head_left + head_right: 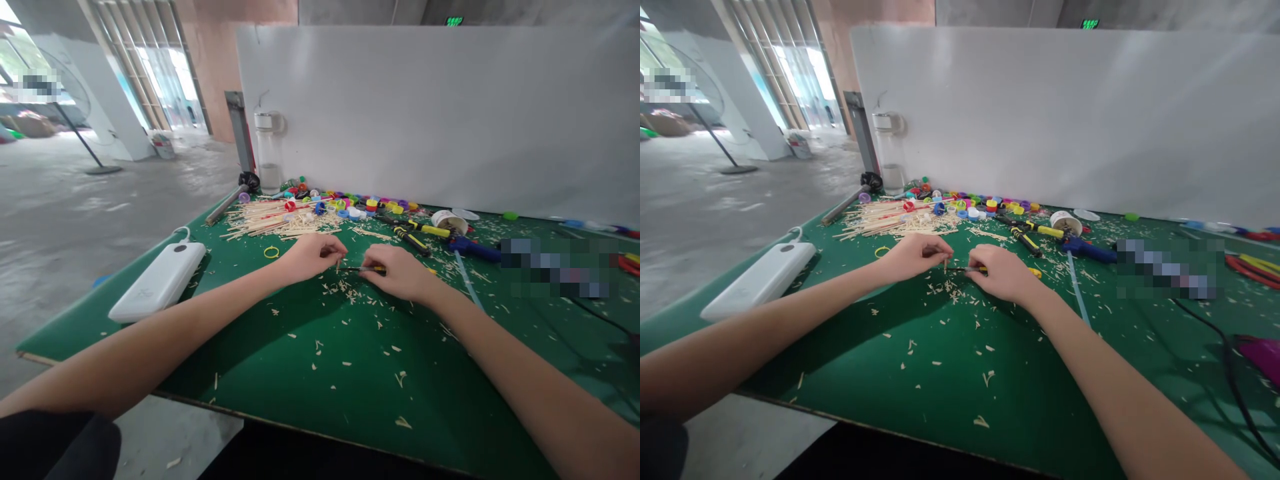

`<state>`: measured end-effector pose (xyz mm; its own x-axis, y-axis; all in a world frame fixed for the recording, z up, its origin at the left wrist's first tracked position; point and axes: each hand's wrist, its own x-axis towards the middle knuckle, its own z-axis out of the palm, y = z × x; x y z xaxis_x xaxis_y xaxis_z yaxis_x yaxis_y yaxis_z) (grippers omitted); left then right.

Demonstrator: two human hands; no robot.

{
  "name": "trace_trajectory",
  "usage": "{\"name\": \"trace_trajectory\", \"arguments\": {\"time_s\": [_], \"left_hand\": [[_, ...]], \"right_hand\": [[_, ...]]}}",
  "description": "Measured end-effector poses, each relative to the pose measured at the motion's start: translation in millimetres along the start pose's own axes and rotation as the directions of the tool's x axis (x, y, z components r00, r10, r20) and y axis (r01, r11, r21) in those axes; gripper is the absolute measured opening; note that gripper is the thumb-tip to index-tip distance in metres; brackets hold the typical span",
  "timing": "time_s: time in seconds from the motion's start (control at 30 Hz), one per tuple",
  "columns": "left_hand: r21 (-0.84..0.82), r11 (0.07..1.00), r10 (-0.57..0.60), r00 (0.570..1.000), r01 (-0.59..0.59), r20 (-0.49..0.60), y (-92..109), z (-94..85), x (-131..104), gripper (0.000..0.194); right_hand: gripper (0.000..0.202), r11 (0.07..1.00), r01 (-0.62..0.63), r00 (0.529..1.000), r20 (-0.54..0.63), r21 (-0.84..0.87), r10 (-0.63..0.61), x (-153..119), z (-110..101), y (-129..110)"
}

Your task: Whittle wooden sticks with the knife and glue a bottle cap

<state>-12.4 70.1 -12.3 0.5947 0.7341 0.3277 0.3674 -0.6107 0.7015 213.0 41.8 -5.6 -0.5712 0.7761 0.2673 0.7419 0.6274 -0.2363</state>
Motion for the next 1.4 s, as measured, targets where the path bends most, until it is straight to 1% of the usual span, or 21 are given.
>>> {"name": "trace_trajectory", "arguments": {"time_s": [0.23, 0.47, 0.6, 0.73, 1.03, 1.27, 1.4], "left_hand": [[0.067, 0.997, 0.026, 1.0, -0.026, 0.015, 2, -0.4, -2, 0.023], [0.057, 0.998, 0.01, 1.0, -0.012, 0.027, 5, -0.3, -3, 0.024], [0.041, 0.999, 0.008, 1.0, -0.009, 0.027, 1, -0.9, -3, 0.026], [0.083, 0.996, 0.01, 0.999, -0.014, 0.047, 0, -3.3, -3, 0.03], [0.176, 0.982, 0.048, 0.995, -0.064, 0.091, 13, -2.9, -4, 0.031], [0.172, 0.983, 0.052, 0.996, -0.065, 0.078, 9, -7.1, -3, 0.03], [0.177, 0.982, 0.058, 0.994, -0.072, 0.088, 9, -8.3, -4, 0.028]], "right_hand": [[0.016, 1.0, -0.01, 1.0, -0.009, 0.003, 0.01, -1, -1, 0], [0.016, 1.0, -0.024, 1.0, 0.001, 0.0, 0.024, 1, 0, -2], [0.016, 0.999, -0.011, 0.998, 0.055, 0.036, 0.009, 7, -1, -4], [0.015, 0.999, -0.01, 0.993, 0.116, 0.045, 0.004, 14, -3, -6], [0.012, 0.992, -0.079, 0.982, 0.181, 0.103, 0.059, 22, 2, -6], [0.012, 0.993, -0.057, 0.979, 0.2, 0.104, 0.035, 13, -6, -13], [0.014, 0.993, -0.059, 0.974, 0.224, 0.107, 0.034, 4, -10, -11]]}}
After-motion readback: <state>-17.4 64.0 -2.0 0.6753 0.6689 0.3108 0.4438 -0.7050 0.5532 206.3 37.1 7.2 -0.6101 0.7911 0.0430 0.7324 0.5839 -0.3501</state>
